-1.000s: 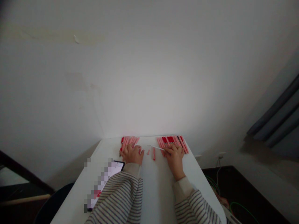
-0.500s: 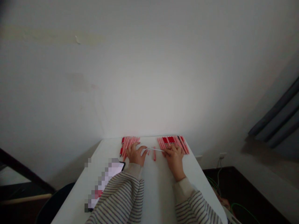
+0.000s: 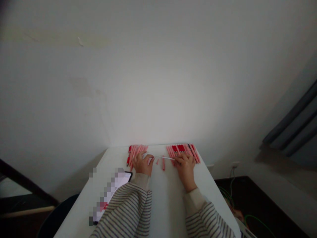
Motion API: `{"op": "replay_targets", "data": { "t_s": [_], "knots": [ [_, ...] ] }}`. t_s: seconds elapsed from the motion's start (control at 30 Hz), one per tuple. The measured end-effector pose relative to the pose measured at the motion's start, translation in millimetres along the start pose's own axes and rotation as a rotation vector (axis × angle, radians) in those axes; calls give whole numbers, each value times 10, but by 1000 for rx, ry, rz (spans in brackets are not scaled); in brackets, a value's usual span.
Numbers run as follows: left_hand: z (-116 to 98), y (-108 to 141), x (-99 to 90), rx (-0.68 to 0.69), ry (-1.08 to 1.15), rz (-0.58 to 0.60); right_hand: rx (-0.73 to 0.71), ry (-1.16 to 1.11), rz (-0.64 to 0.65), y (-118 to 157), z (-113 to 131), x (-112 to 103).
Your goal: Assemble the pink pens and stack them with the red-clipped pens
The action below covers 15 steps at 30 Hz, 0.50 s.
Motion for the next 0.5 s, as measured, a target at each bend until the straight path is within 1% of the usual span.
{"op": "replay_targets", "data": {
  "t_s": [0.17, 0.3, 0.5],
  "knots": [
    [33, 22, 9, -67, -96, 23, 30, 5, -13, -2, -19, -16],
    [-7, 51, -10, -50, -163, 8, 29, 13, -2, -4, 2, -19],
    [-10, 68, 9, -87, -203, 56, 20, 2, 11, 2, 10, -17]
  ]
}}
Point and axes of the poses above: each hand's wrist, its own y-axis away from the middle knuckle, its own x-axis out of the palm, z = x × y, the point moved 6 cm from there along -y, towards the middle knuckle, and after that the axes turned 11 degrees about y, right-handed, at the moved point
